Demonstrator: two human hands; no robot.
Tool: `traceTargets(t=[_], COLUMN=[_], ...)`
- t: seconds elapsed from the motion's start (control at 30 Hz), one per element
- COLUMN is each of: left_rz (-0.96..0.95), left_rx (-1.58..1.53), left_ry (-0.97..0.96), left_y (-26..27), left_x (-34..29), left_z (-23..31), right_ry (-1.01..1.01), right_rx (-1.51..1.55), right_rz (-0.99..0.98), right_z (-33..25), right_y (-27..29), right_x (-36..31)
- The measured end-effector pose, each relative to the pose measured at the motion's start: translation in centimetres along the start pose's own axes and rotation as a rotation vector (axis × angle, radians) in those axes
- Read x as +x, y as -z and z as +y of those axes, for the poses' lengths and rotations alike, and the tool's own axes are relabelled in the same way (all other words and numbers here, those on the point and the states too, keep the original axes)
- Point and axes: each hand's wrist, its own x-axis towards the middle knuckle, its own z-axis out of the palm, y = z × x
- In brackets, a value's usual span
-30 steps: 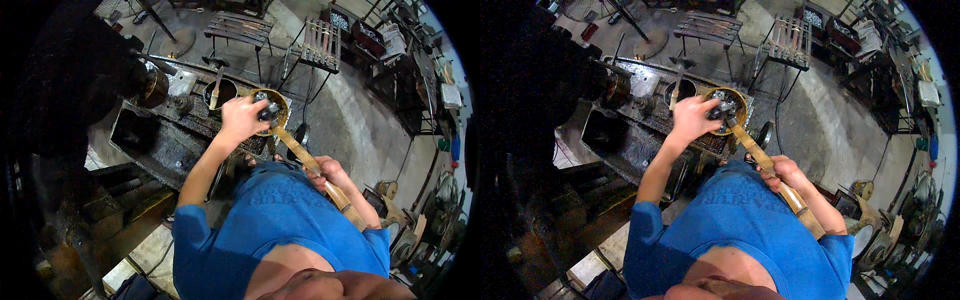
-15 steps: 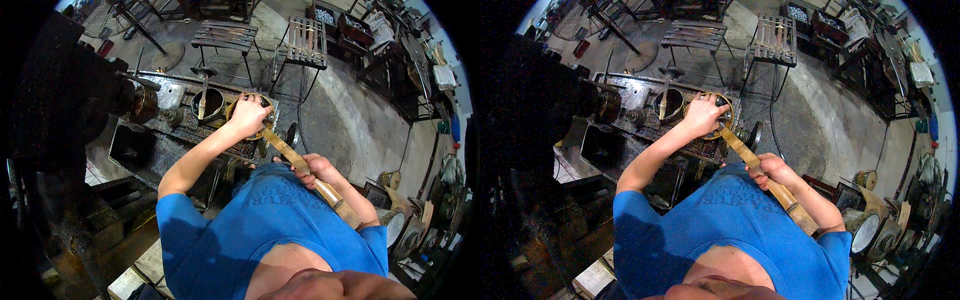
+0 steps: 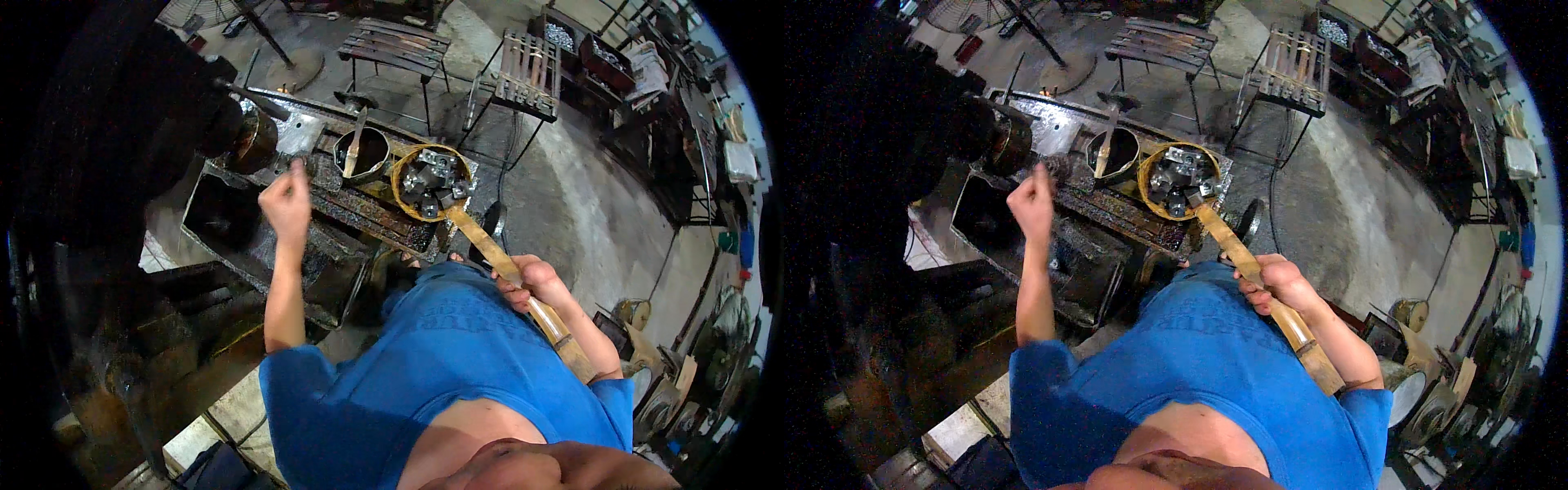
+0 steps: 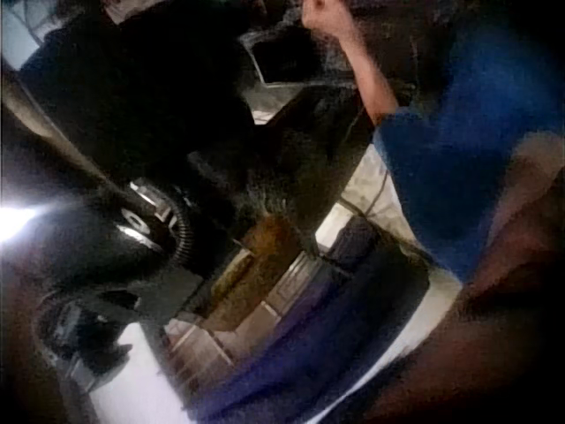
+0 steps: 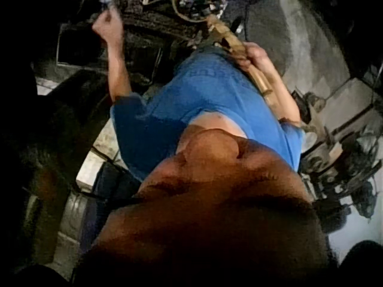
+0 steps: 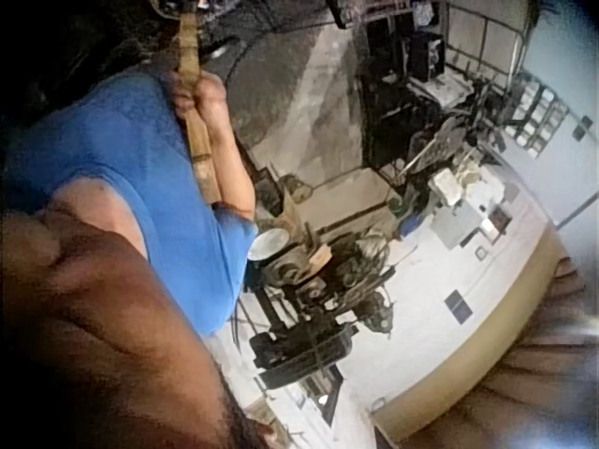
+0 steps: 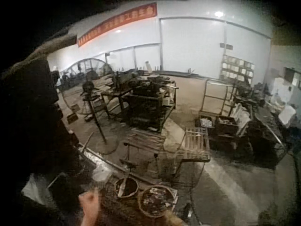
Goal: The person collects metal parts with a slotted ladle, dips them into a container of liquid, and then transfers them to a storage bin.
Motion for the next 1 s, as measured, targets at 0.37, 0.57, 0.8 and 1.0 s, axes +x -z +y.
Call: traceTargets(t=[0.37,0.57,0.8,1.0], left_rz=[-0.896,-1.458,-1.496,-1.582], left_rx=[0.972,1.173,1.204,1.114], left_ry=[0.486,0.290,0.264,0.301], left_y=[5.0,2.7,1.3,1.0], left_x=[-5.4,-9.1,-11.8,-11.9], left_z=[-17.4,-21.8,-27.8,-27.2], right_ry=[0.014,0.001,0.011,-0.013], right_rx=[-0.063,-0.084,-0.107,-0.041], right_rz=[0.035,0.091,0.105,0.112], right_z=[0.2,-0.1,0.4,0.3], right_y=[-0.3,-1.2,-1.1,-1.6], right_x=[0.3,0.2,0.7,0.6])
